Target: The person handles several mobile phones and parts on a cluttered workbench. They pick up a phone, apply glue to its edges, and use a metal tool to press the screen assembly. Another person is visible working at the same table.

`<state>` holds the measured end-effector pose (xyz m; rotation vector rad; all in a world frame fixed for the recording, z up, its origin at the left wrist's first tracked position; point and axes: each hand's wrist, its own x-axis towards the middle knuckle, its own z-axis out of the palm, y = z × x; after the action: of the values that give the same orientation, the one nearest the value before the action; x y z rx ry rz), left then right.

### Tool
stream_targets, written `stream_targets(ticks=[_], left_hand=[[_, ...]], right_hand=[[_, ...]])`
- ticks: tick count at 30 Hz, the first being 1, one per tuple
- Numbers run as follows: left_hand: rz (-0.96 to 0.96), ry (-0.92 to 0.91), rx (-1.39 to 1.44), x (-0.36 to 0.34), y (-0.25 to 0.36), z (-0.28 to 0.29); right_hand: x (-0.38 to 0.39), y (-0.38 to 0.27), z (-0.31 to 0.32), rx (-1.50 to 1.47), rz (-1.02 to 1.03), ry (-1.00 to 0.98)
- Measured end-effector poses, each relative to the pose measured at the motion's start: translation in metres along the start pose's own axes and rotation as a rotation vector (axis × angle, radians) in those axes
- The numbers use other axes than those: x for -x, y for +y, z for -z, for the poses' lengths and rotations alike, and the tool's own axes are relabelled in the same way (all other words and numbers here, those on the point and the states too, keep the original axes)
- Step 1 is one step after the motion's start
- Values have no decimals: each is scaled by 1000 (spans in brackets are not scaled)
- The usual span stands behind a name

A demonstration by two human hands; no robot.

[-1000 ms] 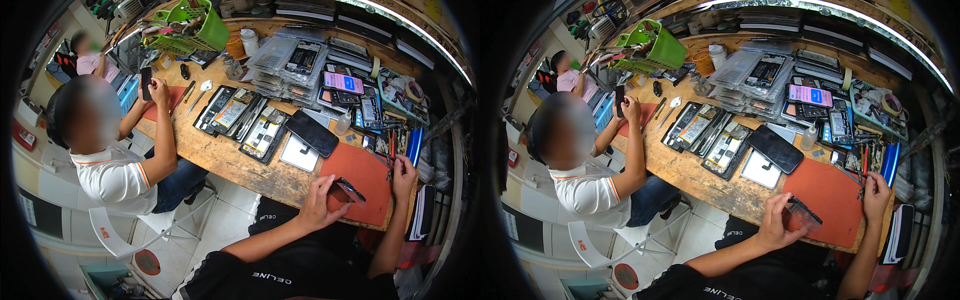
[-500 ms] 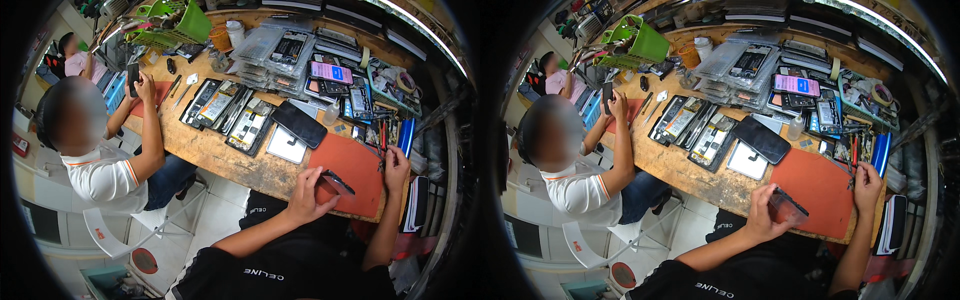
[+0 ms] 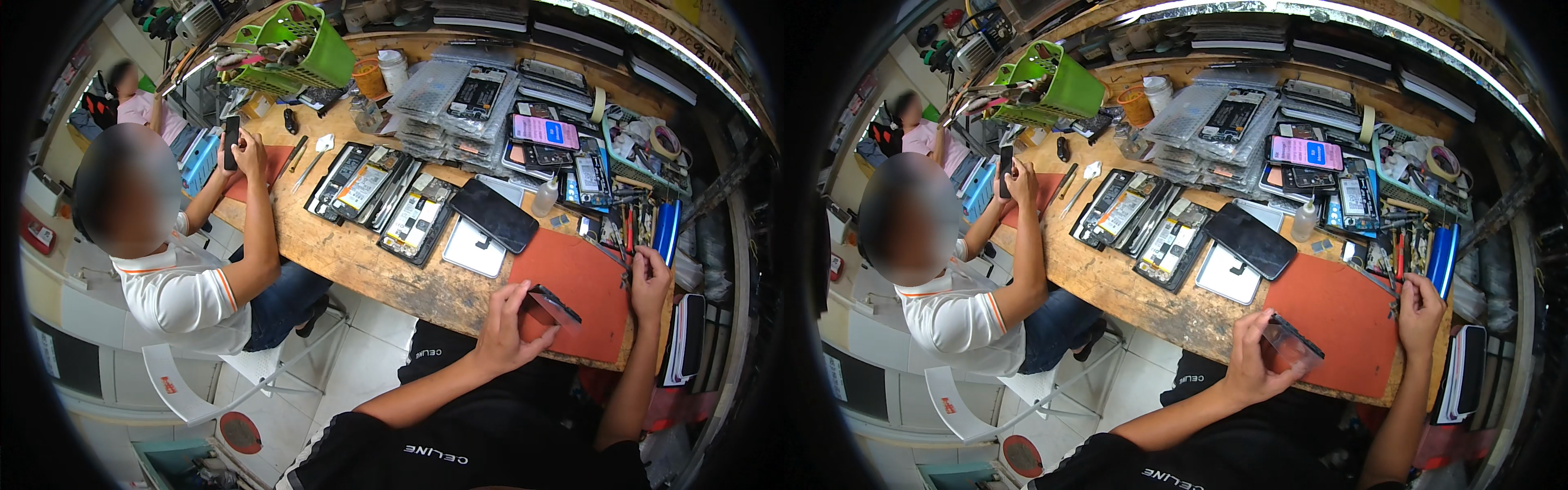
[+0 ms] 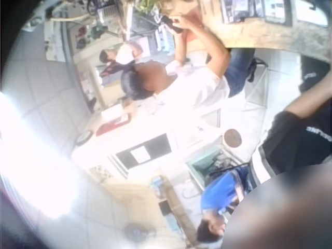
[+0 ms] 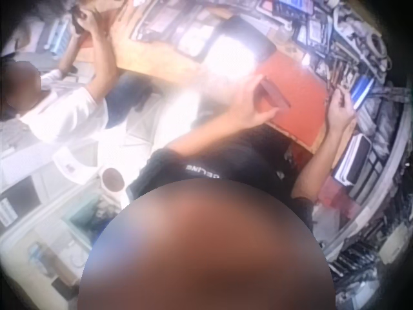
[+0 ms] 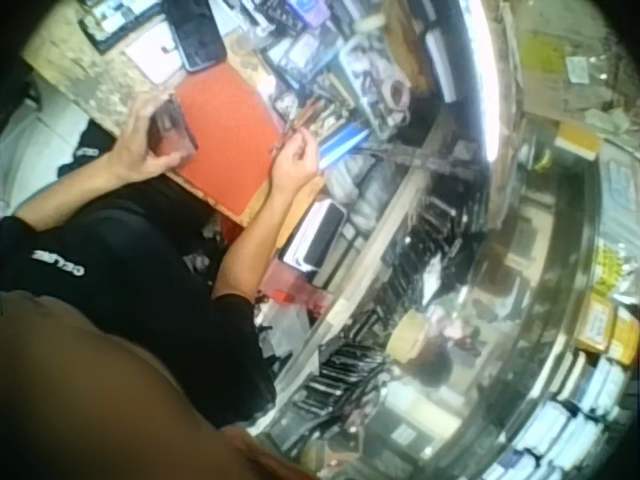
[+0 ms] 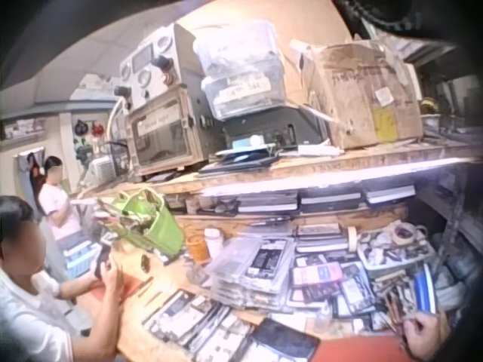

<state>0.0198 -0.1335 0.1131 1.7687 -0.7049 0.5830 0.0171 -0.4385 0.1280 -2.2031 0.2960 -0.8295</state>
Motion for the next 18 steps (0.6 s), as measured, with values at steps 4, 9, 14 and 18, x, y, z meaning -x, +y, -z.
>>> stream_targets(ticks=[4, 9, 14, 18], left_hand=[[7, -39, -16, 1, -3, -1], [14, -38, 17, 3, -4, -1], [6, -40, -9, 1, -2, 1], [-4, -14, 1, -2, 1, 2]], right_hand=[[0, -1, 0, 2, 5, 0], [0, 5, -1, 13, 13, 5], [0, 10, -1, 27, 38, 21], [1, 10, 1, 18, 27, 0]])
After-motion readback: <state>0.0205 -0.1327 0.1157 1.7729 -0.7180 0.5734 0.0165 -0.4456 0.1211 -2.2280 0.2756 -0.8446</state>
